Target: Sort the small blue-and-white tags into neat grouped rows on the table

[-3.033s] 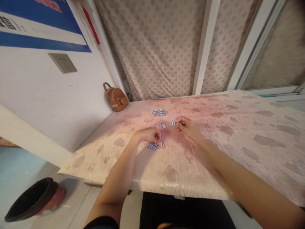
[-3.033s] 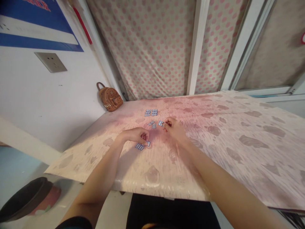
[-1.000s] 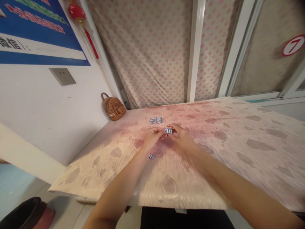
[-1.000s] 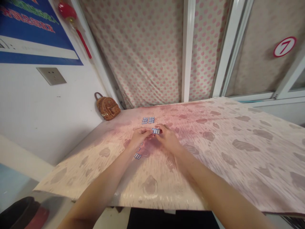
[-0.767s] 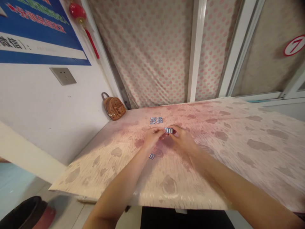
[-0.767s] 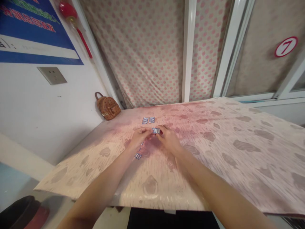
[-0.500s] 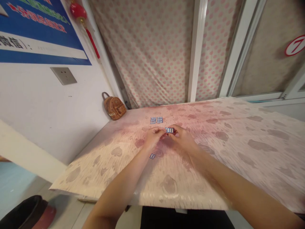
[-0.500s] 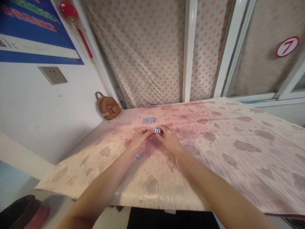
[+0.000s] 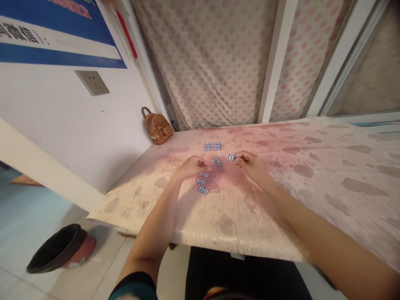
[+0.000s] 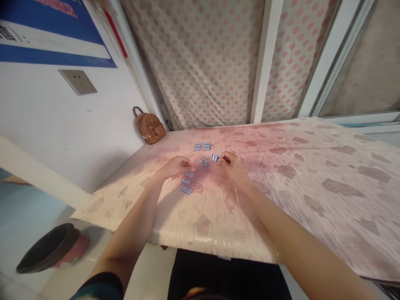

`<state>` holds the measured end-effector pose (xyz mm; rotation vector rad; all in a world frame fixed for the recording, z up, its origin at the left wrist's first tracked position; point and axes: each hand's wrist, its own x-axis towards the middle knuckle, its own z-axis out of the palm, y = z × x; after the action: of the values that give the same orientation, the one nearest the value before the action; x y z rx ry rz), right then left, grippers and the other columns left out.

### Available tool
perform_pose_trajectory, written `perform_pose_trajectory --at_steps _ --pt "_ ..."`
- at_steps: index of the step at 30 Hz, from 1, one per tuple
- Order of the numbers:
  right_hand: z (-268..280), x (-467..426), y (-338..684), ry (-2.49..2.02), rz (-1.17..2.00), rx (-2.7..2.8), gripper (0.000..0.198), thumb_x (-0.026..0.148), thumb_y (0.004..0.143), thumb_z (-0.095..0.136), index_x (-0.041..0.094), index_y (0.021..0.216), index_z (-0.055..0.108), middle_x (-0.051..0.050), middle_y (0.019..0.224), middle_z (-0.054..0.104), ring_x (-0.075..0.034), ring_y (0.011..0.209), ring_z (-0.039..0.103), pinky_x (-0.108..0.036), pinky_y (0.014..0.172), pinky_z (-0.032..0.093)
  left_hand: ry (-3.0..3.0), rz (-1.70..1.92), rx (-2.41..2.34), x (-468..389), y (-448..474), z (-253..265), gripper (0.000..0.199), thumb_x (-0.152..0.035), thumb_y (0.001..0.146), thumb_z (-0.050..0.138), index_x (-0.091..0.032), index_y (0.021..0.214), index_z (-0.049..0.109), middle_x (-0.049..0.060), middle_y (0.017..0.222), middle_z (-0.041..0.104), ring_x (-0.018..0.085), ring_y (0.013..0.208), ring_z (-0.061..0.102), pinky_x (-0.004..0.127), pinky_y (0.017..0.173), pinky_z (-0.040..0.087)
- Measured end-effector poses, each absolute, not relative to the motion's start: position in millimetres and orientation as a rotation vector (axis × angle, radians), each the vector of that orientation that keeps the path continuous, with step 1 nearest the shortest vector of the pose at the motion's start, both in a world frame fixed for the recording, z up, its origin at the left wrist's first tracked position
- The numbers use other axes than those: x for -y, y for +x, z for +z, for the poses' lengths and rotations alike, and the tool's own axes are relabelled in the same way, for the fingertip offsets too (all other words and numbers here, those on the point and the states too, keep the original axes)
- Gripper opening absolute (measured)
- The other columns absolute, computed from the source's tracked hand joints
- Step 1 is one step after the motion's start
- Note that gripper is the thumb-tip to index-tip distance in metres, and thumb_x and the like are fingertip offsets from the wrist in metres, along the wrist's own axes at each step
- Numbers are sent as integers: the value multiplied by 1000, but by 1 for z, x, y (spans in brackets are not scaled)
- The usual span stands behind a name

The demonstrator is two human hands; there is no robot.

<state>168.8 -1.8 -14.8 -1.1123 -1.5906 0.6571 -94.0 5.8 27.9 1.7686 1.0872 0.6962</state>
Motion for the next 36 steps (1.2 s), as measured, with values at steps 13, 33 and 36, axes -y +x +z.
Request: perform_pose_trajectory --at_steps 13,33,36 --pt "-11 4 165 -1059 684 1588 17 36 83 55 21 76 59 0 68 63 -17 65 59 -29 65 44 2152 319 -1125 41 -109 22 14 -27 71 76 -17 77 68 0 70 64 14 67 56 24 61 39" --pt "-13 0 165 -1047 789 1531 16 34 82 55 21 74 61 1 64 62 -15 55 56 -27 57 43 1811 1043 -906 -13 -32 31 28 -42 79 73 -15 74 67 2 69 65 13 64 58 25 62 42" --pt "-14 2 164 -1054 797 1526 18 36 81 56 21 73 61 1 63 61 -14 54 55 -27 56 42 1787 1006 -899 -10 -41 30 27 -40 79 74 -15 74 67 3 72 68 14 68 62 25 64 44"
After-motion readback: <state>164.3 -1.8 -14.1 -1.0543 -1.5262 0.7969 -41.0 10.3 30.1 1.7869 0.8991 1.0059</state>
